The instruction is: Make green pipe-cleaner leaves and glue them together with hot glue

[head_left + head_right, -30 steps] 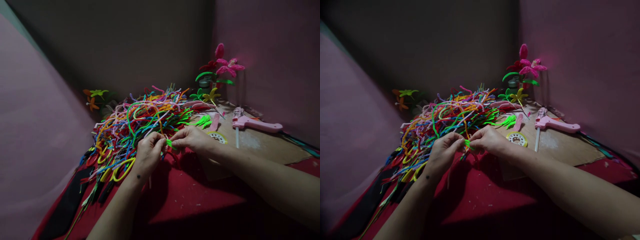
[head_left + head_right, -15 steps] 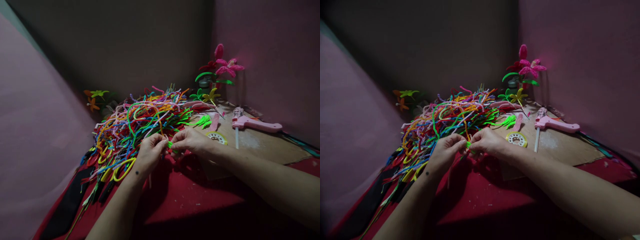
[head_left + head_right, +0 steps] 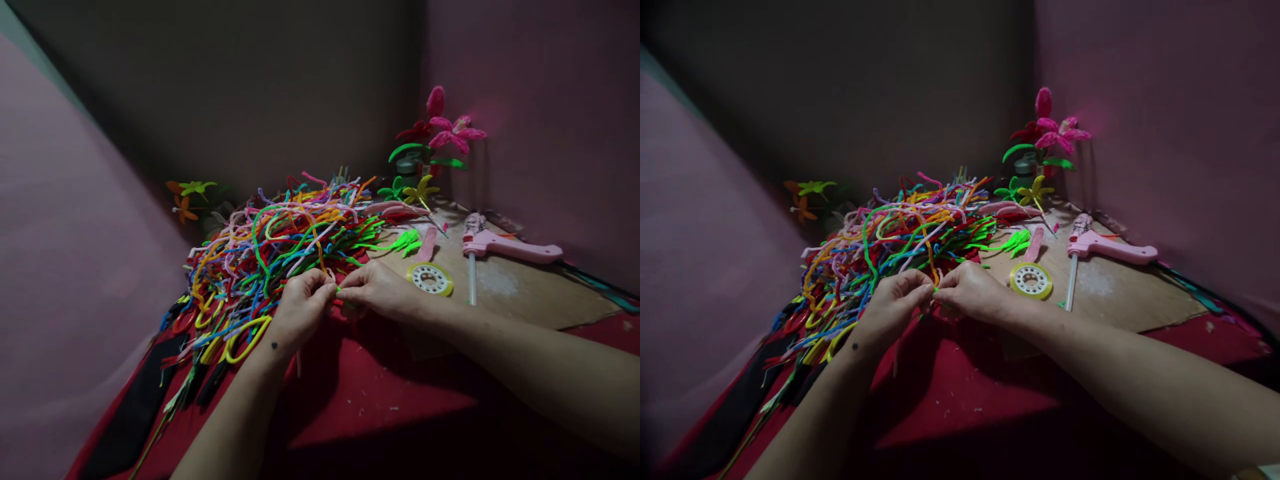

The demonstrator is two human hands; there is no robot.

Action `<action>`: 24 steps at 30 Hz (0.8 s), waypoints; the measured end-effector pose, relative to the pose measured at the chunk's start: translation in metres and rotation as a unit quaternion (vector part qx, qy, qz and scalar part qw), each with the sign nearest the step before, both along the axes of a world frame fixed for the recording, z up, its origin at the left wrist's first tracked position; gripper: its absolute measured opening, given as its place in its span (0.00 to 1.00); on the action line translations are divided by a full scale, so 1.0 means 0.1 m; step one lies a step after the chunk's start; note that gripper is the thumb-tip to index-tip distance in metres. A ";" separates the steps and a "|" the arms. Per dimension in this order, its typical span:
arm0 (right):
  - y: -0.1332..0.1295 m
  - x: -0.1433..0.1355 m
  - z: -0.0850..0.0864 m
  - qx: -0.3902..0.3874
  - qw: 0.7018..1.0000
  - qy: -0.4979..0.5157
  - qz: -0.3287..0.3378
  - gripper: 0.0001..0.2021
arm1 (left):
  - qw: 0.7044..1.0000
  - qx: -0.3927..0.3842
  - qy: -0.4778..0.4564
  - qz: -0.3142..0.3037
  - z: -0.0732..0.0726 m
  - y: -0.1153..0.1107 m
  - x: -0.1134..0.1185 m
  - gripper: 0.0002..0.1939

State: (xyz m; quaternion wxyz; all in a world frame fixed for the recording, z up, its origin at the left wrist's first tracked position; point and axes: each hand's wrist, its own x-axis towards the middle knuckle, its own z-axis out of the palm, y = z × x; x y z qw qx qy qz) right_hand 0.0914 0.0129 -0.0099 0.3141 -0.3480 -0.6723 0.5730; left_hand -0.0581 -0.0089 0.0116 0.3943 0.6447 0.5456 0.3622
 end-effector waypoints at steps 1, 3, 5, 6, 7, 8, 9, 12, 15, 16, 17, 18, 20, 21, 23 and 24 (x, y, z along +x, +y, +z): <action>0.00 0.00 0.00 0.008 1.000 -0.002 0.000 0.08 | 1.000 0.010 0.008 0.001 0.00 -0.01 0.01 0.06; 0.01 0.01 0.01 0.012 1.000 -0.014 -0.015 0.07 | 1.000 0.024 0.017 0.005 0.01 -0.02 0.03 0.06; 0.01 0.01 0.04 -0.003 0.999 -0.022 -0.035 0.06 | 0.999 0.028 0.026 0.007 0.02 -0.02 0.01 0.06; 0.01 0.01 0.05 -0.011 0.999 -0.024 -0.045 0.06 | 0.999 0.031 0.034 0.005 0.04 -0.02 0.00 0.07; 0.01 0.01 0.06 -0.013 0.998 -0.024 -0.052 0.06 | 0.998 0.043 0.046 0.001 0.05 -0.02 -0.02 0.07; 0.01 0.01 0.06 -0.009 0.998 -0.026 -0.059 0.06 | 0.996 0.066 0.064 -0.005 0.06 -0.01 -0.05 0.07; 0.01 0.01 0.06 0.001 0.997 -0.030 -0.065 0.06 | 0.992 0.097 0.086 -0.011 0.06 -0.01 -0.07 0.06; 0.01 0.01 0.04 0.030 0.996 -0.040 -0.073 0.07 | 0.979 0.157 0.129 -0.012 0.08 -0.01 -0.10 0.04; 0.01 0.01 0.03 0.001 0.998 -0.013 -0.065 0.05 | 0.998 0.047 0.046 -0.022 0.06 -0.02 -0.09 0.06; 0.01 0.01 0.03 -0.023 0.998 0.006 -0.061 0.05 | 1.000 0.002 -0.003 -0.026 0.05 -0.02 -0.08 0.06; 0.01 0.02 0.04 -0.050 0.997 0.027 -0.056 0.04 | 0.998 -0.033 -0.054 -0.029 0.03 -0.02 -0.07 0.07; 0.01 0.02 0.04 -0.077 0.995 0.048 -0.052 0.04 | 0.993 -0.059 -0.101 -0.029 0.01 -0.01 -0.06 0.08; 0.00 0.03 0.04 -0.113 0.990 0.079 -0.043 0.04 | 0.981 -0.090 -0.170 -0.023 -0.03 0.00 -0.05 0.10; 0.00 0.03 0.04 -0.121 0.988 0.086 -0.039 0.04 | 0.976 -0.102 -0.192 -0.021 -0.04 0.00 -0.04 0.11; 0.00 0.03 0.03 -0.127 0.987 0.090 -0.034 0.05 | 0.969 -0.121 -0.217 -0.020 -0.06 0.00 -0.03 0.11; 0.00 0.02 0.02 -0.129 0.987 0.089 -0.034 0.05 | 0.967 -0.124 -0.220 -0.022 -0.06 0.00 -0.02 0.11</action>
